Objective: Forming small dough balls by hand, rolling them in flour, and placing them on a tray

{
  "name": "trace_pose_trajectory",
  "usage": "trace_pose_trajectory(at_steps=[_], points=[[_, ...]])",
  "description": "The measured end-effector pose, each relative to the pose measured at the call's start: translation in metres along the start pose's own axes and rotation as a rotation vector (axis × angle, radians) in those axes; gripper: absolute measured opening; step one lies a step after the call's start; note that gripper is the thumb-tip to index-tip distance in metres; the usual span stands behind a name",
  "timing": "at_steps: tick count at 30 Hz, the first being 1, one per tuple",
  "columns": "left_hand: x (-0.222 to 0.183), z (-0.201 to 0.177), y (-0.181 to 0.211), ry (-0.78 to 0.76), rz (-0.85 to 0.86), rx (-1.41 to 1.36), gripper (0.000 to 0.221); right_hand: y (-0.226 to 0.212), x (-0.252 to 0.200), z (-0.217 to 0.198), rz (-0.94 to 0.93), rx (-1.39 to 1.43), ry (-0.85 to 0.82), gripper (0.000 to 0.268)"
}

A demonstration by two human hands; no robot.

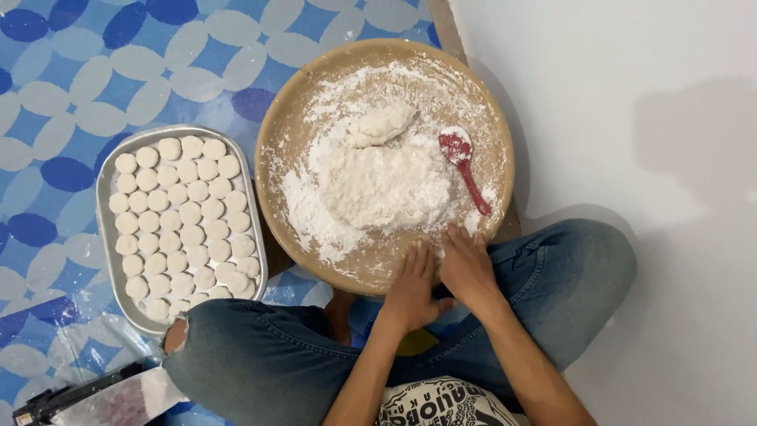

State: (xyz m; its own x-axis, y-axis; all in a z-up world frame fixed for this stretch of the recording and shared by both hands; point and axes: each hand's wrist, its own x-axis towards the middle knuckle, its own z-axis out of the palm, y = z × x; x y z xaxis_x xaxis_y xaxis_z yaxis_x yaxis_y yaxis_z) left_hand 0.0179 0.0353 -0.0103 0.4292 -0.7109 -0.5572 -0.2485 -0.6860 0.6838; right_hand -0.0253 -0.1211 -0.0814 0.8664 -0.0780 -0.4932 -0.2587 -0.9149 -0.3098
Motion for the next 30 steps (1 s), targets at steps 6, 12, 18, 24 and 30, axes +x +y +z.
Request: trace_pose_trajectory(at_steps=[6, 12, 18, 24, 30], points=[[0.003, 0.02, -0.021, 0.217, -0.293, 0.33, 0.095, -0.021, -0.007, -0.013, -0.03, 0.097, 0.01, 0.052], [-0.029, 0.033, -0.065, 0.025, -0.33, 0.353, 0.084, -0.088, -0.028, -0.051, -0.3, 0.11, -0.313, 0.064], [-0.018, 0.009, -0.06, 0.214, -0.365, 0.243, 0.08, -0.08, -0.012, -0.023, -0.224, 0.15, 0.058, 0.057], [-0.033, -0.022, -0.04, 0.425, -0.251, -0.129, 0.077, -0.058, -0.012, 0.003, -0.235, 0.137, -0.012, 0.05], [-0.045, -0.035, -0.021, 0.499, -0.201, -0.305, 0.069, -0.056, -0.013, 0.034, -0.41, -0.002, 0.084, 0.048]])
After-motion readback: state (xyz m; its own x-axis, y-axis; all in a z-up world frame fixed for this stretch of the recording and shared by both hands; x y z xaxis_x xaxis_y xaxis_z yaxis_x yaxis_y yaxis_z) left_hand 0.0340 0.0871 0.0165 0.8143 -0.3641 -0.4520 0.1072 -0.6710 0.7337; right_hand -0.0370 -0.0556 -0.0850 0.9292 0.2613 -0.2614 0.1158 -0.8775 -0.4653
